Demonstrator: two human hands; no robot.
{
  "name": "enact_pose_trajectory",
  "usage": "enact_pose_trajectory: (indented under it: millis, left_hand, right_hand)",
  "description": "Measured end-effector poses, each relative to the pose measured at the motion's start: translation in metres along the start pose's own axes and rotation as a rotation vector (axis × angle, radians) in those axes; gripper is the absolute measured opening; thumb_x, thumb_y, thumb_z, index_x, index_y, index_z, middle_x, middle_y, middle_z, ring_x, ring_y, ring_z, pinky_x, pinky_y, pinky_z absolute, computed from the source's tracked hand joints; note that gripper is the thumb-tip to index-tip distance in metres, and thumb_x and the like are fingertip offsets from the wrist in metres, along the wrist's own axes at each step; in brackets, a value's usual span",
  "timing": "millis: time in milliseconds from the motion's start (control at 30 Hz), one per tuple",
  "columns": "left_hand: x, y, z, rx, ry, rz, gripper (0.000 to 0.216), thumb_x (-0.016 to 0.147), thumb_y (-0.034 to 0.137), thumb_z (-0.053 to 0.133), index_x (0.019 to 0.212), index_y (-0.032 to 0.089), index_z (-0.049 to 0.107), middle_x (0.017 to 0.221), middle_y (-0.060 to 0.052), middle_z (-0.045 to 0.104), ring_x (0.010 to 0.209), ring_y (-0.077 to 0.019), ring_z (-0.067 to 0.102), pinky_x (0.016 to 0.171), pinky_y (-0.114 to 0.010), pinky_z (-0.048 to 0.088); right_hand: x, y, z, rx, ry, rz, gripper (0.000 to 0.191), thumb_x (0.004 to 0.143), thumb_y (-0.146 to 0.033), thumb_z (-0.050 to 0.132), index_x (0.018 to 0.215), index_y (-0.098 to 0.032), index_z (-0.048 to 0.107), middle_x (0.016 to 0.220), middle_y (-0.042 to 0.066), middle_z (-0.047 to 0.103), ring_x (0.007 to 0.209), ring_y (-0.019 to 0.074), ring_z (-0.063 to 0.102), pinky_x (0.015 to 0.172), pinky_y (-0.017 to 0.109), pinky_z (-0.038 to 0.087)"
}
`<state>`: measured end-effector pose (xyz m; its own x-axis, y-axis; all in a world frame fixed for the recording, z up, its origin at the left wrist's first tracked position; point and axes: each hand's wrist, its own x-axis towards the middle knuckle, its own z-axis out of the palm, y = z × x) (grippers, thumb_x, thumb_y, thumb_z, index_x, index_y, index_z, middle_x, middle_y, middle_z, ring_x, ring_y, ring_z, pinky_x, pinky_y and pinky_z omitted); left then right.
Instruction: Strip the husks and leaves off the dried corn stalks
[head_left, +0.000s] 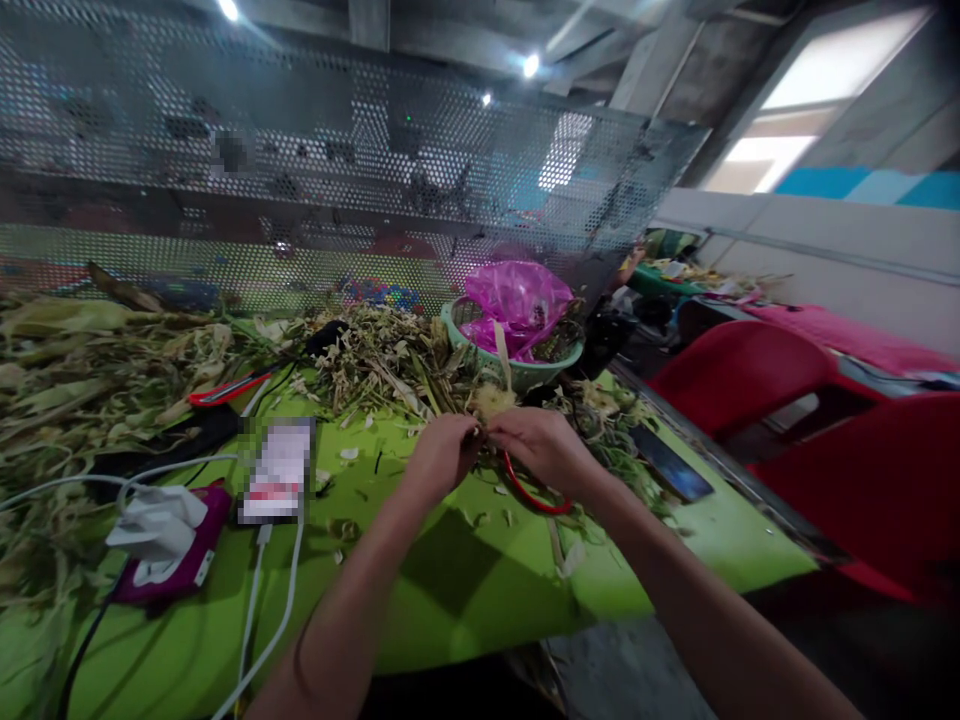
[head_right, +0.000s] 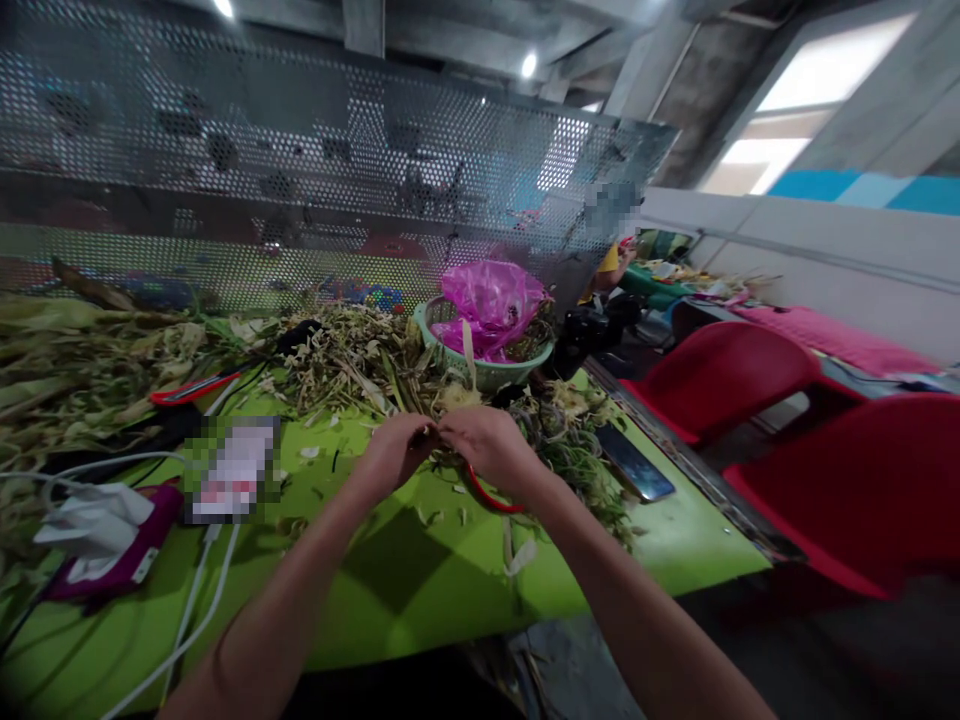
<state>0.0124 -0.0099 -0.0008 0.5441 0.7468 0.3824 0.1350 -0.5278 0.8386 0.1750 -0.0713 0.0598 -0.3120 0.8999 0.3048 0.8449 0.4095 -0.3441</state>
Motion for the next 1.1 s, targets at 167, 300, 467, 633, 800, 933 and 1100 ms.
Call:
enact_pose_trajectory:
  millis: [167, 300, 467, 633, 800, 933, 1100]
  left_hand:
    - [0.000, 0.012, -0.005, -0.599, -0.105, -0.202, 0.018, 0.069, 0.029, 0.069, 0.081, 0.016, 0.065, 0.072, -0.001, 0.061, 0.068, -0.0128, 0.052, 0.066, -0.023, 0.039]
    - [0.004, 0.012, -0.002, -0.796, 0.145, -0.324, 0.025, 0.062, 0.030, 0.074, 0.078, 0.016, 0.061, 0.068, 0.002, 0.057, 0.066, -0.0105, 0.051, 0.066, -0.022, 0.040]
    - [0.006, 0.003, 0.006, -0.587, 0.303, -0.282, 0.015, 0.069, 0.027, 0.066, 0.073, 0.017, 0.056, 0.062, 0.004, 0.053, 0.061, -0.0107, 0.049, 0.062, -0.022, 0.038]
    - [-0.001, 0.003, 0.010, -0.052, 0.413, -0.136, 0.006, 0.082, 0.021, 0.054, 0.083, 0.017, 0.059, 0.077, -0.002, 0.059, 0.074, -0.0150, 0.052, 0.070, -0.027, 0.041]
    - [-0.010, 0.009, 0.012, 0.399, 0.380, 0.089, 0.016, 0.085, 0.012, 0.049, 0.096, 0.016, 0.059, 0.095, -0.009, 0.061, 0.093, -0.0213, 0.051, 0.085, -0.035, 0.042]
    - [-0.012, 0.014, 0.017, 0.466, 0.216, 0.150, 0.022, 0.087, 0.010, 0.044, 0.104, 0.015, 0.057, 0.102, -0.011, 0.060, 0.097, -0.0224, 0.052, 0.088, -0.038, 0.044]
    - [-0.011, 0.011, 0.023, 0.452, 0.088, 0.156, 0.043, 0.078, 0.002, 0.045, 0.120, 0.011, 0.052, 0.117, -0.015, 0.057, 0.109, -0.0242, 0.050, 0.099, -0.039, 0.042]
  right_hand:
    - [0.008, 0.023, -0.005, 0.546, 0.010, 0.231, 0.017, 0.079, -0.034, 0.062, 0.079, -0.018, 0.066, 0.075, 0.002, 0.065, 0.072, 0.0173, 0.059, 0.069, 0.028, 0.044]
    - [0.006, 0.017, 0.024, 0.652, 0.262, 0.270, 0.018, 0.079, -0.034, 0.063, 0.089, -0.019, 0.065, 0.081, 0.002, 0.067, 0.076, 0.0173, 0.061, 0.072, 0.028, 0.046]
    - [-0.002, -0.006, 0.047, 0.295, 0.489, 0.180, 0.014, 0.087, -0.027, 0.056, 0.090, -0.021, 0.069, 0.087, 0.004, 0.070, 0.081, 0.0187, 0.064, 0.077, 0.029, 0.047]
    - [-0.002, -0.020, 0.052, 0.060, 0.496, 0.147, 0.021, 0.089, -0.023, 0.052, 0.098, -0.020, 0.069, 0.096, 0.008, 0.071, 0.090, 0.0226, 0.064, 0.084, 0.033, 0.046]
    - [0.002, -0.019, 0.051, 0.275, 0.460, 0.260, 0.023, 0.089, -0.031, 0.051, 0.092, -0.019, 0.071, 0.090, 0.006, 0.072, 0.083, 0.0206, 0.065, 0.077, 0.030, 0.047]
    - [0.000, -0.005, 0.047, 0.379, 0.441, 0.371, 0.023, 0.083, -0.034, 0.057, 0.085, -0.018, 0.072, 0.079, 0.004, 0.071, 0.073, 0.0195, 0.063, 0.070, 0.028, 0.046]
    - [-0.008, 0.009, 0.044, 0.442, 0.429, 0.433, 0.023, 0.078, -0.035, 0.059, 0.086, -0.017, 0.072, 0.080, 0.004, 0.072, 0.074, 0.0196, 0.063, 0.070, 0.029, 0.046]
